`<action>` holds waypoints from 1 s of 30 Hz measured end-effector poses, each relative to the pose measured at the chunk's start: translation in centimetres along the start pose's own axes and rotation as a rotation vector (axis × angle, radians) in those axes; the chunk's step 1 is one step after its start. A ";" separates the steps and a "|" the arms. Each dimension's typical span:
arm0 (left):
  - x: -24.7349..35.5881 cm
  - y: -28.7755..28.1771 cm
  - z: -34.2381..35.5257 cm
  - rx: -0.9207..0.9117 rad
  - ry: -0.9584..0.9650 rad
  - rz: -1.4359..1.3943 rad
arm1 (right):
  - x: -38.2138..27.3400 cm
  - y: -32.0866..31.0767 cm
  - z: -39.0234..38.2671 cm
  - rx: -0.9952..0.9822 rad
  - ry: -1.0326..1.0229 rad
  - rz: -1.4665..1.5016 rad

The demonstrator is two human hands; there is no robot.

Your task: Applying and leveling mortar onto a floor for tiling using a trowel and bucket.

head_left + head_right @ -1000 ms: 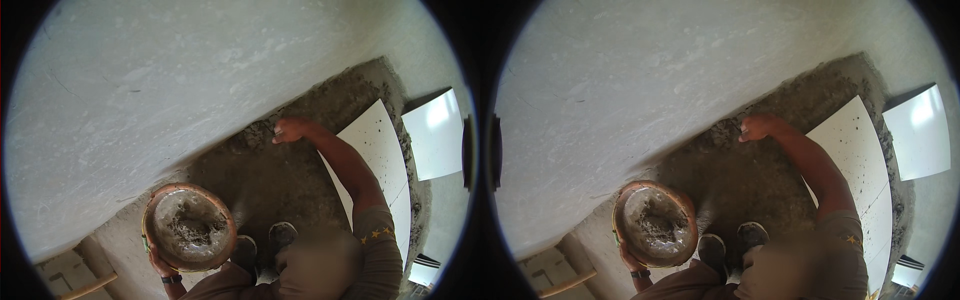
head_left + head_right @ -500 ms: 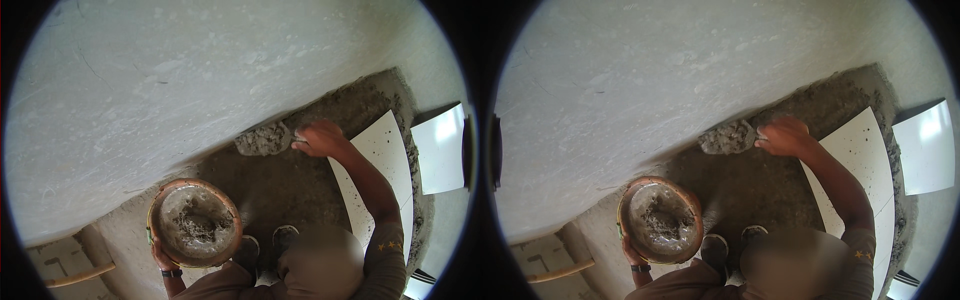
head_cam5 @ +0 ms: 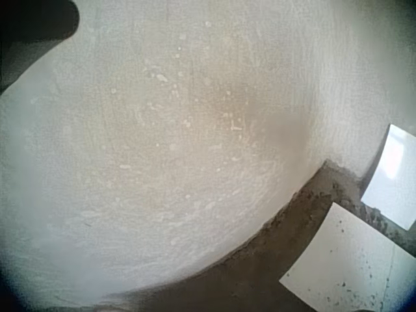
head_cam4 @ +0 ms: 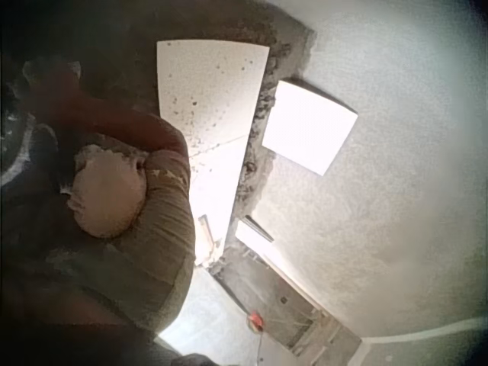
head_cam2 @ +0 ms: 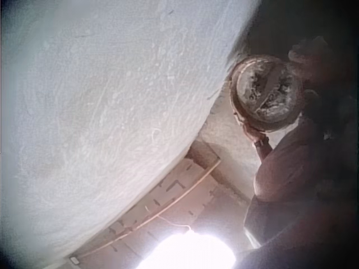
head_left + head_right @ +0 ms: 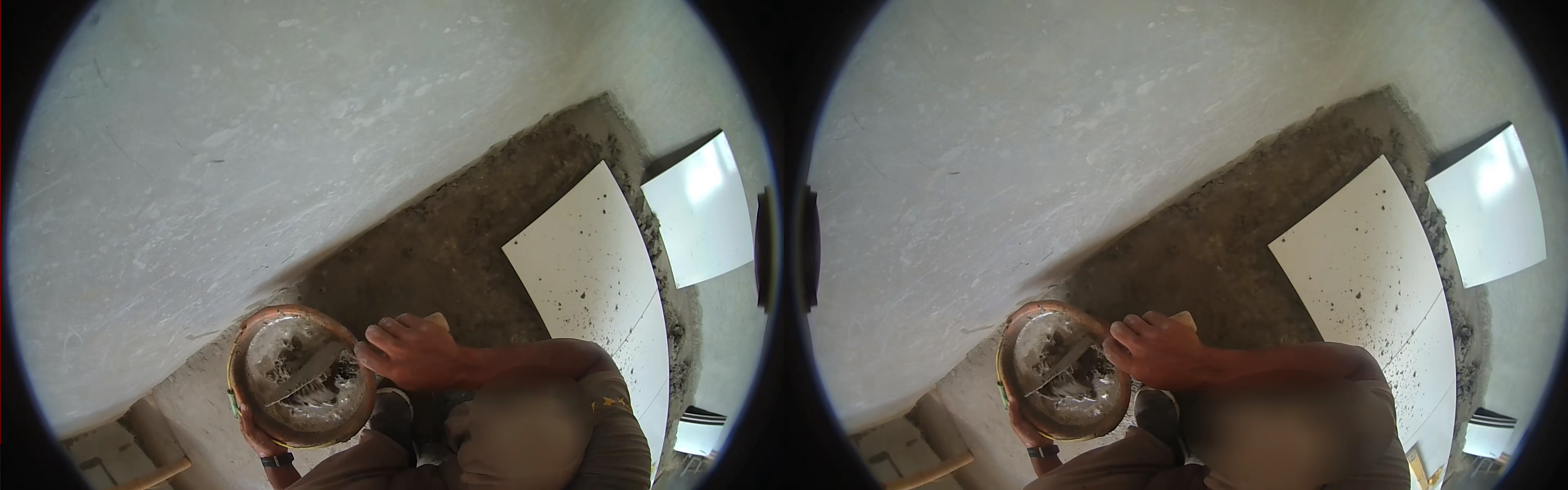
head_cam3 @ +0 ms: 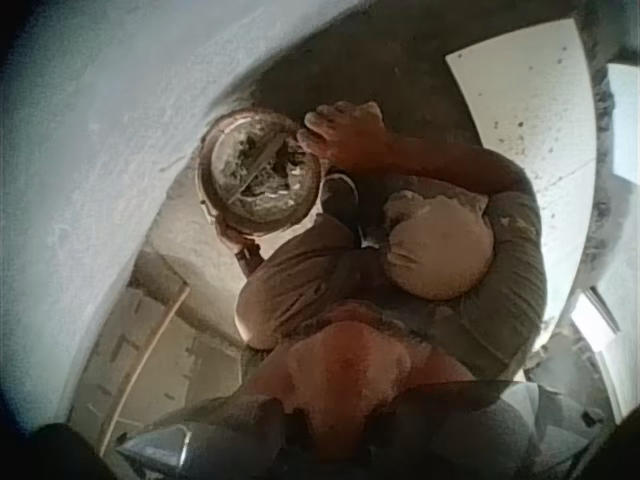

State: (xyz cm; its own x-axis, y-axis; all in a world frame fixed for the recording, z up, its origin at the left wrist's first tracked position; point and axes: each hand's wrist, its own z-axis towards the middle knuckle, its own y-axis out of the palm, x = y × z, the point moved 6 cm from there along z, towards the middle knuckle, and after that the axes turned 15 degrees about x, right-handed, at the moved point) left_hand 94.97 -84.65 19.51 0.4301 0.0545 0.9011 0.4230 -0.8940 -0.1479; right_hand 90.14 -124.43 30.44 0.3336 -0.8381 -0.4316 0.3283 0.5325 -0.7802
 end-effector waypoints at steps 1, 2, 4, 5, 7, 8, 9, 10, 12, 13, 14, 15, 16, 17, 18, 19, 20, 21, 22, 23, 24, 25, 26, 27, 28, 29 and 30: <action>-0.2 -0.1 0.2 -0.025 -0.026 -0.062 | -0.1 0.2 -0.3 0.015 0.001 -0.004; -0.4 0.1 0.3 -0.052 -0.054 -0.126 | -0.2 0.3 -0.4 0.014 0.009 -0.015; -0.3 -0.2 0.4 -0.071 -0.057 -0.101 | -0.5 -0.1 -0.5 0.102 -0.007 -0.046; -0.5 -0.2 0.5 -0.050 -0.080 -0.126 | -0.5 -0.1 -0.5 0.098 0.004 -0.063; -0.7 -0.1 0.5 -0.045 -0.102 -0.123 | 0.1 0.1 -0.8 0.047 0.107 0.028; -0.9 -0.2 0.8 -0.056 -0.104 -0.121 | 0.2 0.0 -1.1 0.050 0.114 0.020; -1.2 -0.6 1.2 -0.082 -0.091 -0.135 | 0.9 -0.1 -1.8 0.068 0.228 0.136; -1.4 -0.8 1.5 -0.109 -0.078 -0.148 | 1.6 -0.1 -2.7 0.087 0.342 0.253; -1.6 -0.7 1.6 -0.148 -0.083 -0.171 | 3.4 0.2 -6.0 0.181 0.514 0.231; -1.7 -0.8 1.8 -0.163 -0.080 -0.137 | 5.0 0.2 -8.0 0.275 0.680 0.217; -1.5 -0.9 1.6 -0.172 -0.077 -0.105 | 6.1 0.4 -9.1 0.276 0.679 0.212; -1.4 -0.6 1.1 -0.170 -0.180 -0.162 | 8.2 0.5 -11.3 0.359 0.949 0.244; -1.5 -0.5 1.1 -0.173 -0.184 -0.160 | 9.8 0.6 -13.7 0.443 1.218 0.276; -1.2 -0.7 1.2 -0.168 -0.166 -0.139 | 10.7 0.3 -13.5 0.444 1.218 0.280; -1.1 -0.8 1.5 -0.168 -0.149 -0.117 | 12.3 0.0 -14.2 0.484 1.421 0.352; -1.1 -1.0 1.6 -0.170 -0.146 -0.115 | 13.6 0.1 -14.9 0.521 1.624 0.428; -1.5 -1.3 1.8 -0.142 -0.172 -0.101 | 15.1 0.2 -15.5 0.531 1.627 0.423; -2.1 -1.3 2.1 -0.121 -0.202 -0.087 | 17.0 0.6 -16.8 0.651 1.642 0.483; -2.4 -1.3 2.4 -0.132 -0.204 -0.085 | 18.3 0.7 -17.5 0.767 1.652 0.549; -2.5 -1.5 2.8 -0.142 -0.204 -0.085 | 18.7 0.7 -16.9 0.772 1.655 0.551; -2.6 -1.9 3.2 -0.151 -0.204 -0.086 | 19.1 0.9 -16.1 0.847 1.653 0.582; -2.7 -2.2 3.6 -0.160 -0.204 -0.088 | 19.2 1.1 -15.4 0.922 1.649 0.611; -2.9 -2.5 3.9 -0.170 -0.206 -0.090 | 19.3 1.3 -14.9 0.926 1.650 0.611; -3.0 -2.7 4.0 -0.182 -0.208 -0.093 | 19.3 1.4 -14.6 0.945 1.672 0.600; -3.2 -3.1 4.1 -0.188 -0.208 -0.094 | 19.3 1.2 -14.5 0.967 1.694 0.586; -3.3 -3.4 4.6 -0.172 -0.145 -0.006 | 19.0 1.3 -14.7 0.981 1.691 0.578; -3.4 -3.5 5.2 -0.143 -0.082 0.087 | 18.5 2.8 -15.1 0.902 1.690 0.573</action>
State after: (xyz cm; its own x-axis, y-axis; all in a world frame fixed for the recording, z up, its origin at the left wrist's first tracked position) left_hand 96.20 -79.40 14.83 0.5261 0.0051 0.8504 0.2662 -0.9507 -0.1589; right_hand 83.92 -140.18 13.42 -0.2978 0.4634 -0.8346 0.9541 0.1729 -0.2444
